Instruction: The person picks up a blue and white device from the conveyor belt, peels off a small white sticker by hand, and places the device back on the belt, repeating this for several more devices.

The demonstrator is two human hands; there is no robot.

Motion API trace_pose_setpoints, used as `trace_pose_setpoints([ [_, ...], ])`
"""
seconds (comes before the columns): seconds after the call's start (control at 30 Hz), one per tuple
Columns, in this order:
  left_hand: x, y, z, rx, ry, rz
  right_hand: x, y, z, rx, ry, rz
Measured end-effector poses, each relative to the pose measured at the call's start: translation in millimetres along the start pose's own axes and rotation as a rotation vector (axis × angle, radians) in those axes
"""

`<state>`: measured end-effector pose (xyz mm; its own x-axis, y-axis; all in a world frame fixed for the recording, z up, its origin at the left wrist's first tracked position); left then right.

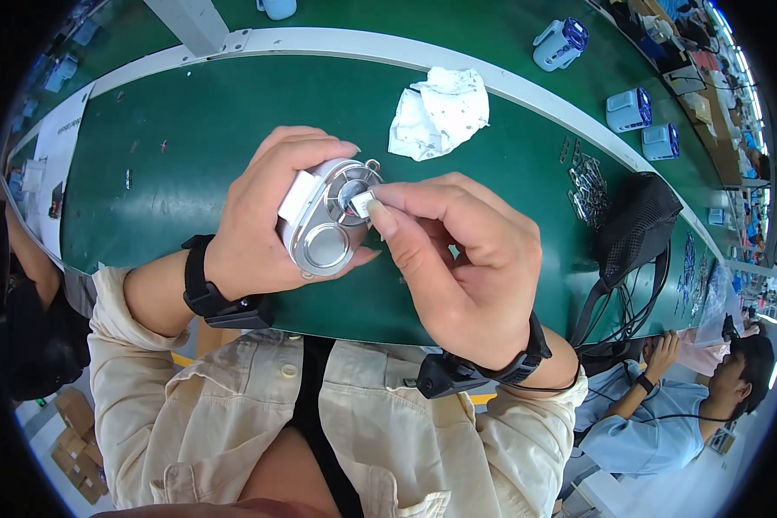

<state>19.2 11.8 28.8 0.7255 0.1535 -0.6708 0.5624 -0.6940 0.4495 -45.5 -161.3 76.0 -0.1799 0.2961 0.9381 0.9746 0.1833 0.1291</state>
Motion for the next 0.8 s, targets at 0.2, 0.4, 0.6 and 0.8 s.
trace_pose_setpoints([
  [0.2, 0.9, -1.3, -0.3, 0.069, -0.070, 0.006, 5.7, 3.4, -2.5, 0.050, -0.363, -0.238],
  [0.4, -0.2, 1.4, 0.9, 0.043, -0.107, 0.014, -1.4, 2.9, 1.8, 0.072, -0.588, -0.428],
  [0.6, -2.1, 2.2, -0.1, 0.026, -0.075, 0.004, 4.3, 0.5, 7.3, 0.082, -0.915, -0.516],
  [0.8, 2.9, 1.5, -0.4, 0.012, 0.102, 0.065, 5.4, -2.4, 14.3, 0.157, -1.127, -0.492],
])
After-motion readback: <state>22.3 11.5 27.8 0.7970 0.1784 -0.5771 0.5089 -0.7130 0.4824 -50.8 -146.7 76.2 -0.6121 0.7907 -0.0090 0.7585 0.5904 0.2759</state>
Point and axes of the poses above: each hand's wrist, its own y-axis towards the middle knuckle, its own z-axis out of the palm, x = y × z, the point moved 2 cm from there along y, towards the middle knuckle, and after that the axes turned 15 degrees about x, right-handed, at the moved point
